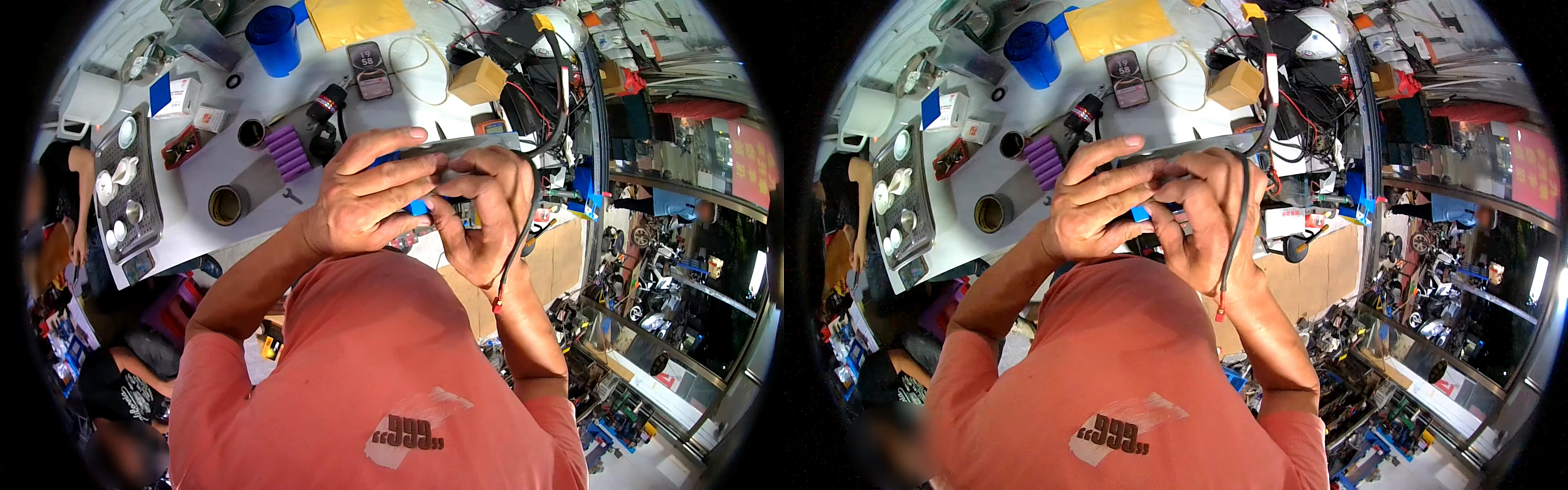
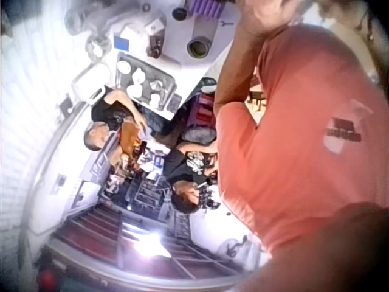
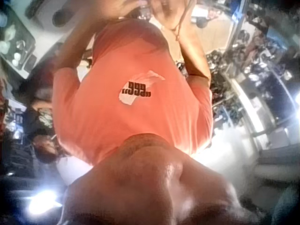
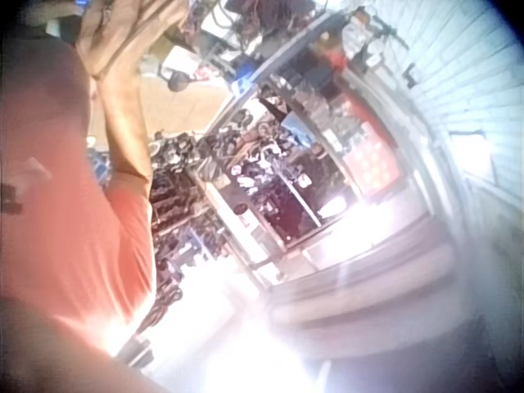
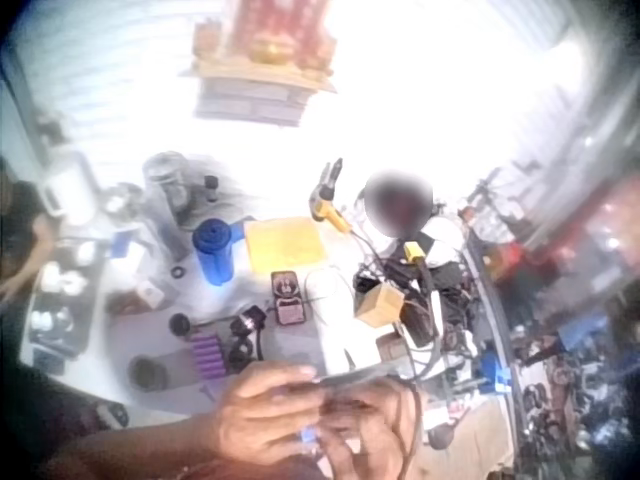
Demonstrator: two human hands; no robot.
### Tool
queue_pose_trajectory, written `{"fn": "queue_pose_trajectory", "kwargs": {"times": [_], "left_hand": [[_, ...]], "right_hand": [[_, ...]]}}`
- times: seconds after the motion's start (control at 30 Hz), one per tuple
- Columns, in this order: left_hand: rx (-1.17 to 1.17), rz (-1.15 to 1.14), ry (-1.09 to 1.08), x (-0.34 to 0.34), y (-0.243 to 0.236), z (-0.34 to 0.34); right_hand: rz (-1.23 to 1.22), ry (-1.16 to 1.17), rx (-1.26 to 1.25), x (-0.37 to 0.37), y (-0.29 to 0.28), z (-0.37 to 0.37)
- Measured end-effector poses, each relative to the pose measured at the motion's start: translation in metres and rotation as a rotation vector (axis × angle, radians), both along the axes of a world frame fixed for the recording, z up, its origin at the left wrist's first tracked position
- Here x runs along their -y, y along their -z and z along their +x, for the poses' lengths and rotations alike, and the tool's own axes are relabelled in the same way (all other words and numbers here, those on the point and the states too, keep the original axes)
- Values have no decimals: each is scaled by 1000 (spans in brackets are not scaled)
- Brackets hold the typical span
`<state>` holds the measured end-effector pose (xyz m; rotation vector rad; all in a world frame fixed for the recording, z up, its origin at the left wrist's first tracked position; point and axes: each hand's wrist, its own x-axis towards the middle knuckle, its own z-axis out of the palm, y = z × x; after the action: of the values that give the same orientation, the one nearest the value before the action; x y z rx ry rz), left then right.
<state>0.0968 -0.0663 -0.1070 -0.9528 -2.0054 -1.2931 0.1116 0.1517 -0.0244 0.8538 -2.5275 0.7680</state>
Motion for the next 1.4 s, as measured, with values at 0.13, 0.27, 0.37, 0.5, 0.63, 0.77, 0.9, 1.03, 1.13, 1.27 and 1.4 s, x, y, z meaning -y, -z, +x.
{"fn": "queue_pose_trajectory", "kwargs": {"times": [0.13, 0.27, 0.37, 0.5, 0.63, 0.77, 0.9, 1.03, 1.13, 1.27, 1.4], "left_hand": [[-10, -52, 41, 4, -1, -1], [-40, -76, 33, 4, -2, -2], [-55, -86, 25, 3, -1, -1], [-74, -89, 19, 2, -3, -1], [-67, -98, 3, 1, -2, 0], [-70, -69, -17, -3, 4, 1], [-62, -64, -13, -2, 6, 3], [-43, -77, -10, -1, 4, 5], [-47, -81, -8, -2, 2, 5], [-57, -72, -16, -4, 3, 4], [-76, -74, 9, -5, 5, 6]], "right_hand": [[20, 26, 16, 0, -9, -1], [116, 24, 71, -1, -23, -3], [168, 19, 86, -2, -28, -4], [187, 26, 107, -3, -30, -5], [202, 29, 119, -2, -36, -8], [230, 9, 113, -7, -35, -10], [238, 8, 94, -10, -32, -8], [216, -15, 61, -14, -31, -10], [200, -54, 40, -19, -29, -14], [217, -94, 13, -29, -29, -15], [187, -117, 13, -39, -25, -2]]}}
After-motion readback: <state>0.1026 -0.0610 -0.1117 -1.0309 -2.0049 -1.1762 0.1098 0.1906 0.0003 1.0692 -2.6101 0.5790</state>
